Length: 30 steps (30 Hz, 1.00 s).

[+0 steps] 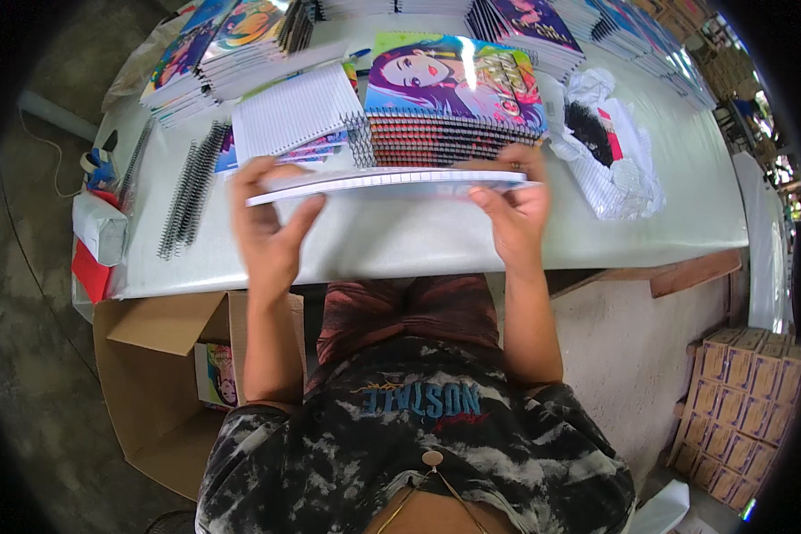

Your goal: The person inserts spiral wire bindings into spiral-bound notebooks, aligns the covers, and stacks the finished units on the table. They handle multiple notebooks one at a time, occasionally placing completed stacks into a cardboard box.

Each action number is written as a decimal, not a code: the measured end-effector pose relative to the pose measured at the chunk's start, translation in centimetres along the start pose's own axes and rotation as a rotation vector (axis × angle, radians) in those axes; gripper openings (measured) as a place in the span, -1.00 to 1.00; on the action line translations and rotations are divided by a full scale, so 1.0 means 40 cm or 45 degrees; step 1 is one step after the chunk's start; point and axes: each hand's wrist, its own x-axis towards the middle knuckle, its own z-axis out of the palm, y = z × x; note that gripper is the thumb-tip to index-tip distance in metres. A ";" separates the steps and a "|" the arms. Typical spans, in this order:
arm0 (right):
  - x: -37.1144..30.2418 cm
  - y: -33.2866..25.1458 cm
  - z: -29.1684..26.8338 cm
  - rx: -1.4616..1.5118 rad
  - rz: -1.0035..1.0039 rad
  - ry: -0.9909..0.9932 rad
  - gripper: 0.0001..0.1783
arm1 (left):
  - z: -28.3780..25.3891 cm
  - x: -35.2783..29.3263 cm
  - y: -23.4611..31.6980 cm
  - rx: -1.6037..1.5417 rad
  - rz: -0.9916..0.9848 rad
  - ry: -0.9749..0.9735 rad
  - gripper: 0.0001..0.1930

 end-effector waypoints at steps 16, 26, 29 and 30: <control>-0.015 0.030 -0.010 -0.300 0.180 -0.338 -0.59 | -0.371 0.111 -0.212 2.237 -0.430 0.114 -0.65; -0.010 0.033 -0.010 -0.284 0.136 -0.336 -0.67 | -0.427 0.125 -0.123 1.862 -0.171 0.427 -0.73; -0.008 0.036 -0.030 -0.384 0.109 -0.343 -0.67 | -0.353 0.095 -0.109 1.533 -0.085 0.534 -0.74; -0.011 0.032 -0.028 -0.383 0.133 -0.319 -0.67 | -0.305 0.071 -0.090 1.342 -0.243 0.550 -0.73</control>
